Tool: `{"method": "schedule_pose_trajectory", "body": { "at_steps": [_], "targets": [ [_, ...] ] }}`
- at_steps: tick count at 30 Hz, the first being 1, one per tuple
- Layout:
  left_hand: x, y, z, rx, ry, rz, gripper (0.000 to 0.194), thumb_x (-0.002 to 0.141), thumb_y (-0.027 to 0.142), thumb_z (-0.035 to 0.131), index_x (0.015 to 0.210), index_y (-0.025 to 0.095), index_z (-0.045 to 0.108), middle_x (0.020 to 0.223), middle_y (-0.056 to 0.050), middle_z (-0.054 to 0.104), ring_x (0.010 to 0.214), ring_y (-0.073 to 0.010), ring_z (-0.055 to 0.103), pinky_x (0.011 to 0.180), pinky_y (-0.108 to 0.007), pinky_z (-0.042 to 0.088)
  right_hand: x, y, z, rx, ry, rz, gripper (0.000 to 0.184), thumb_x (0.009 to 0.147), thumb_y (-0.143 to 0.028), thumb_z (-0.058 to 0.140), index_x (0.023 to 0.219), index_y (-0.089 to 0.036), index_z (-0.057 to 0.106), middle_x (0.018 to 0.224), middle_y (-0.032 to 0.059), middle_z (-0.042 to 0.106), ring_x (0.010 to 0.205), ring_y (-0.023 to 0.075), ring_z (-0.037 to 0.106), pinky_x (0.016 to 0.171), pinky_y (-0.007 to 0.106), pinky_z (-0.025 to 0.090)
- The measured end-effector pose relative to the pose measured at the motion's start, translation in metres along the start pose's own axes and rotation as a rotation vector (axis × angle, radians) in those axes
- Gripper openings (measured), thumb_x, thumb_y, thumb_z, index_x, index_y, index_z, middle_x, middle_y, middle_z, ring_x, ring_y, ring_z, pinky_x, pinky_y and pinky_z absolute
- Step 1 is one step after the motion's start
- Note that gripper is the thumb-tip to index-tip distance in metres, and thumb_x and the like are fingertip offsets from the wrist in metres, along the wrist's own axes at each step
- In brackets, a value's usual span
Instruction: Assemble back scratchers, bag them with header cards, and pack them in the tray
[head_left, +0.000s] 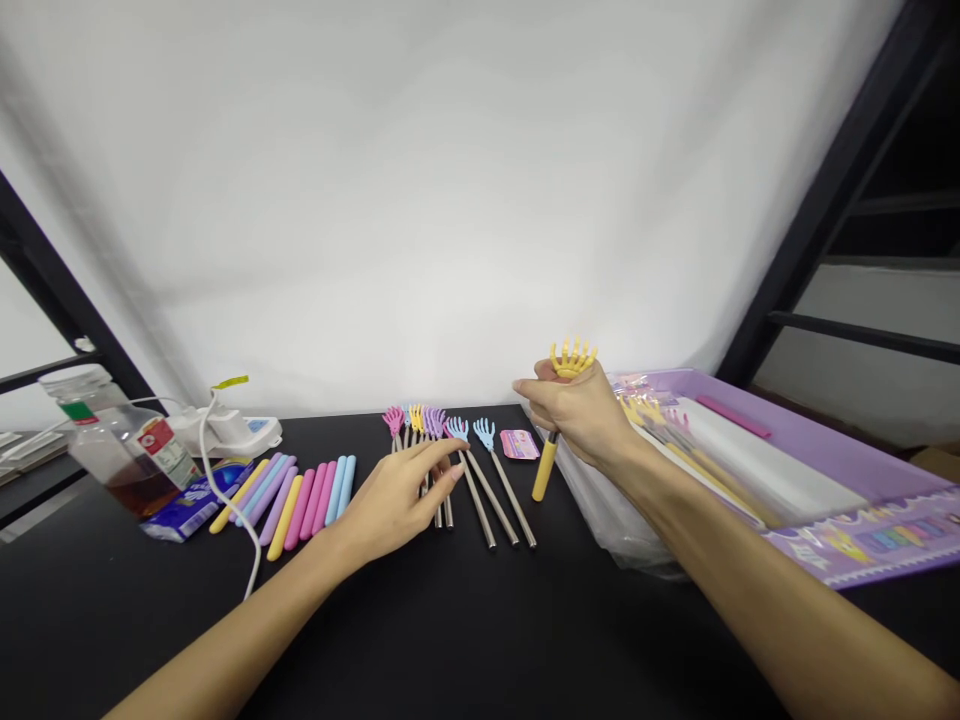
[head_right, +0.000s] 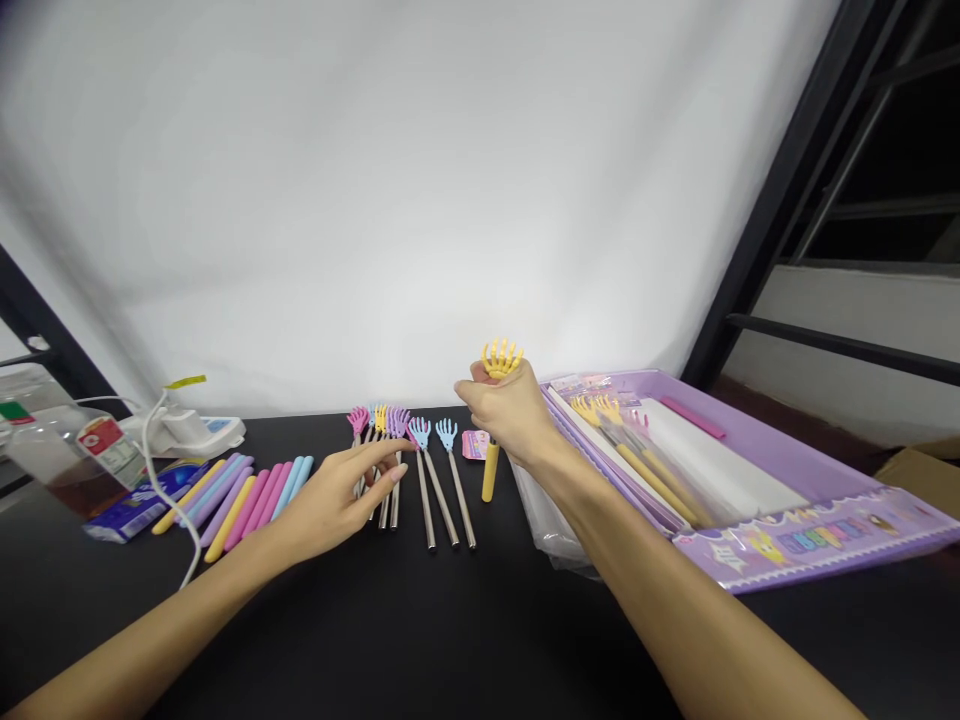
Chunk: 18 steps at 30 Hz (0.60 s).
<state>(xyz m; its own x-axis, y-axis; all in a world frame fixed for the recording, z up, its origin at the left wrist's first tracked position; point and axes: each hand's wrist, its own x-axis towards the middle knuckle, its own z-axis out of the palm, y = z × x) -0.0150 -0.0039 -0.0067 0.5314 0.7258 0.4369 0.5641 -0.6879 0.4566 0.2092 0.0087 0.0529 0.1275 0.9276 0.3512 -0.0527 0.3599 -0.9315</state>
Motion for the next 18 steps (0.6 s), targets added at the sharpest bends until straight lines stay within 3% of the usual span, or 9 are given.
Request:
{"method": "schedule_pose_trajectory", "body": {
  "at_steps": [18],
  "targets": [
    [-0.0008,-0.0003,-0.0015,-0.004,-0.004,0.007,0.034,0.101,0.041,0.044,0.129,0.026,0.059,0.1,-0.002,0.069,0.086,-0.0161,0.064,0.083,-0.031,0.051,-0.0051,-0.0029,0.0024,0.055,0.021,0.053,0.041,0.056,-0.014,0.073,0.058,-0.024,0.033,0.047,-0.0122,0.02,0.037,0.0021,0.018,0.04,0.024,0.009]
  ]
}}
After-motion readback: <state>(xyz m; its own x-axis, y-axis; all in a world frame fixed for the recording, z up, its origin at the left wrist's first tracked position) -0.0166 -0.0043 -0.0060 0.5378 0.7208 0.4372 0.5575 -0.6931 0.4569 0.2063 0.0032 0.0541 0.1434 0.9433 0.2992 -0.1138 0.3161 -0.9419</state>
